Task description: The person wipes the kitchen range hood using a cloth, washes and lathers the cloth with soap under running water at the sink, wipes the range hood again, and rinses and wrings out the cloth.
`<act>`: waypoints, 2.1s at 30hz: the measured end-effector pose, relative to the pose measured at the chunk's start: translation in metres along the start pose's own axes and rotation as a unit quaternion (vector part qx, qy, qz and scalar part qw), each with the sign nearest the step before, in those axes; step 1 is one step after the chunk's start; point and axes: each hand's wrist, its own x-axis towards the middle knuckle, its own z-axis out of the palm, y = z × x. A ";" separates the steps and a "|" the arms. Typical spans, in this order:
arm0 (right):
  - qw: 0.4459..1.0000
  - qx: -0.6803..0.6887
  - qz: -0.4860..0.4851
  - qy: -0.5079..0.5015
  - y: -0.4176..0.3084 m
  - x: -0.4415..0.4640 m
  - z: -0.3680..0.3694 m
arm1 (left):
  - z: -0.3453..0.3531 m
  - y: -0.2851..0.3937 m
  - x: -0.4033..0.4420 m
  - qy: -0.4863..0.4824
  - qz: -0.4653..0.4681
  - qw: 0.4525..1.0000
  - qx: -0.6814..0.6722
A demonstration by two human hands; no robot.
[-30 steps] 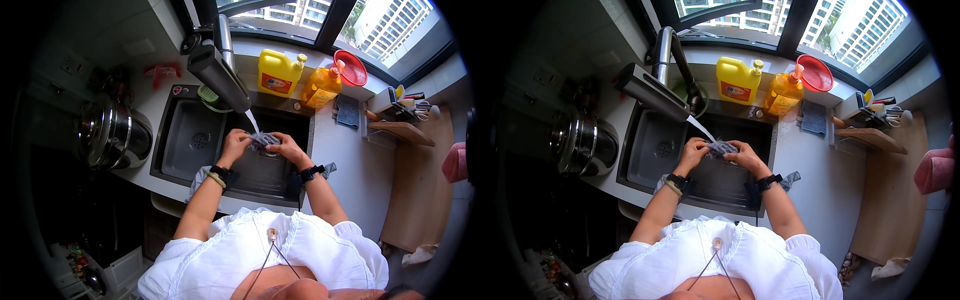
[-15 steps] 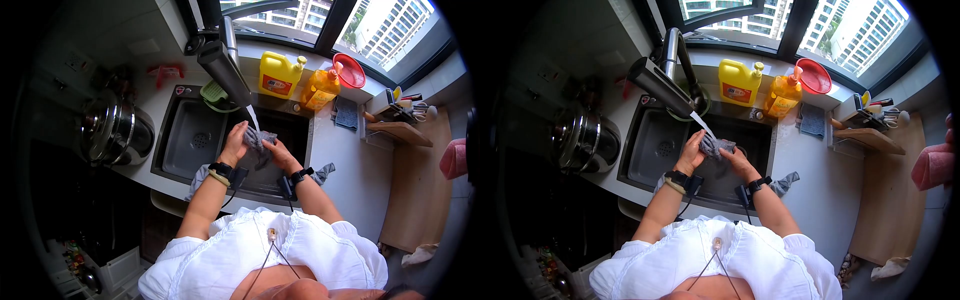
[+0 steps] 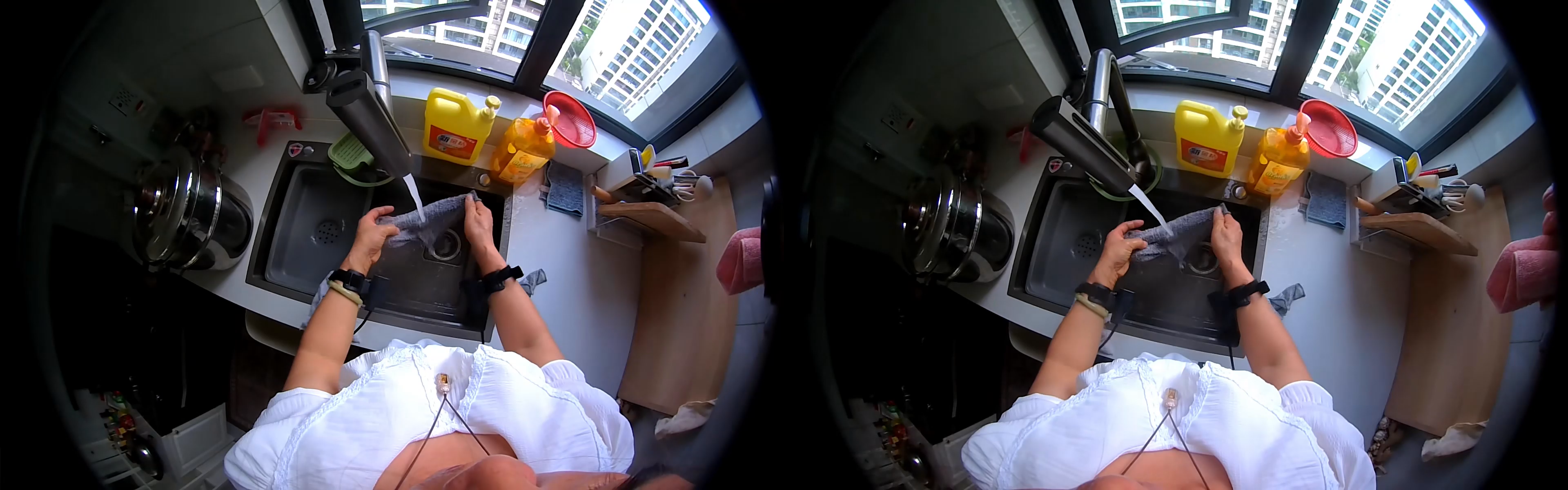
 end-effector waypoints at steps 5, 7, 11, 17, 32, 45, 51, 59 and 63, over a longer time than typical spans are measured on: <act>0.923 0.302 0.194 -0.142 0.017 0.004 0.005 | -0.007 -0.004 0.004 -0.031 0.004 0.996 0.080; 0.908 0.327 0.194 -0.176 0.010 0.001 0.005 | -0.011 -0.009 0.005 -0.073 0.015 0.988 0.132; 0.882 0.355 0.224 -0.215 -0.008 0.001 0.000 | 0.006 0.013 -0.035 -0.117 0.104 0.767 0.622; 0.964 0.059 -0.036 -0.256 -0.032 -0.012 -0.024 | -0.013 -0.032 0.003 -0.132 0.013 0.822 0.553; 0.917 0.246 0.182 -0.255 0.019 -0.009 0.009 | 0.003 -0.020 -0.006 -0.213 0.087 0.852 0.470; 0.677 0.589 0.365 -0.246 0.038 -0.028 0.028 | 0.039 -0.013 0.017 -0.152 -0.094 0.965 -0.191; 0.748 0.518 0.297 -0.289 0.023 -0.049 0.024 | 0.039 -0.036 0.036 -0.040 -0.035 0.997 0.056; 0.734 0.543 0.357 -0.199 0.010 -0.035 0.015 | 0.044 -0.004 0.018 -0.051 -0.112 0.990 -0.075; 0.678 0.622 0.353 -0.172 0.037 -0.026 0.027 | 0.044 -0.022 0.013 -0.082 -0.022 0.996 -0.009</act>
